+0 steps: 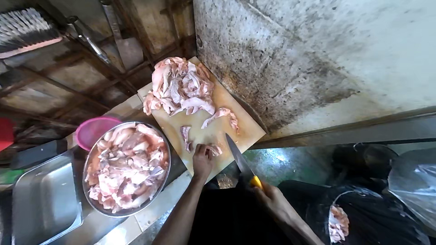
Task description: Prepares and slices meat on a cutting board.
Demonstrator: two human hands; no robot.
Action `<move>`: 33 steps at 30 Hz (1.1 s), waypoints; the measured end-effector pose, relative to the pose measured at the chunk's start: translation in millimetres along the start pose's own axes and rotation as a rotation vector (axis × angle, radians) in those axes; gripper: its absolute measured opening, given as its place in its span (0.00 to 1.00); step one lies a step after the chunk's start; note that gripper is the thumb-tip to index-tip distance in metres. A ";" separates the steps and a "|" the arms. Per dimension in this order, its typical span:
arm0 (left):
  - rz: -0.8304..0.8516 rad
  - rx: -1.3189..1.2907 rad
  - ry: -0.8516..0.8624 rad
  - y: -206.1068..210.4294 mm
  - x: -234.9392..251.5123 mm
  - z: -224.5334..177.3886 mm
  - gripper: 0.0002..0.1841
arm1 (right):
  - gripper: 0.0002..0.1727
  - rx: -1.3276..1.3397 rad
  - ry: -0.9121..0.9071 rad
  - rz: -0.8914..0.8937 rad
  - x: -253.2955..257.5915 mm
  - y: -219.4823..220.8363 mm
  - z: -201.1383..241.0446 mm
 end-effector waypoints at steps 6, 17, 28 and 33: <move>-0.088 0.022 0.025 1.6 -3.7 -3.9 0.08 | 0.23 -0.660 -0.018 -0.065 46.9 29.0 58.4; -0.037 0.151 0.051 1.2 -2.5 -10.1 0.05 | 0.23 -0.642 0.106 0.120 45.7 48.8 53.9; 0.024 0.197 0.052 -8.0 3.7 -1.5 0.04 | 0.25 -0.510 0.119 0.147 58.4 41.1 11.5; 0.055 0.124 -0.045 -22.4 -4.5 12.3 0.12 | 0.26 -0.345 0.034 0.212 66.0 23.2 -2.7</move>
Point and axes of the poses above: each hand's wrist, its own x-axis towards the middle knuckle, its own y-axis out of the palm, z = x × y, the point moved 6 cm from there along x, towards the middle knuckle, and after that the axes turned 1 degree about -x, right-handed, at the moved point
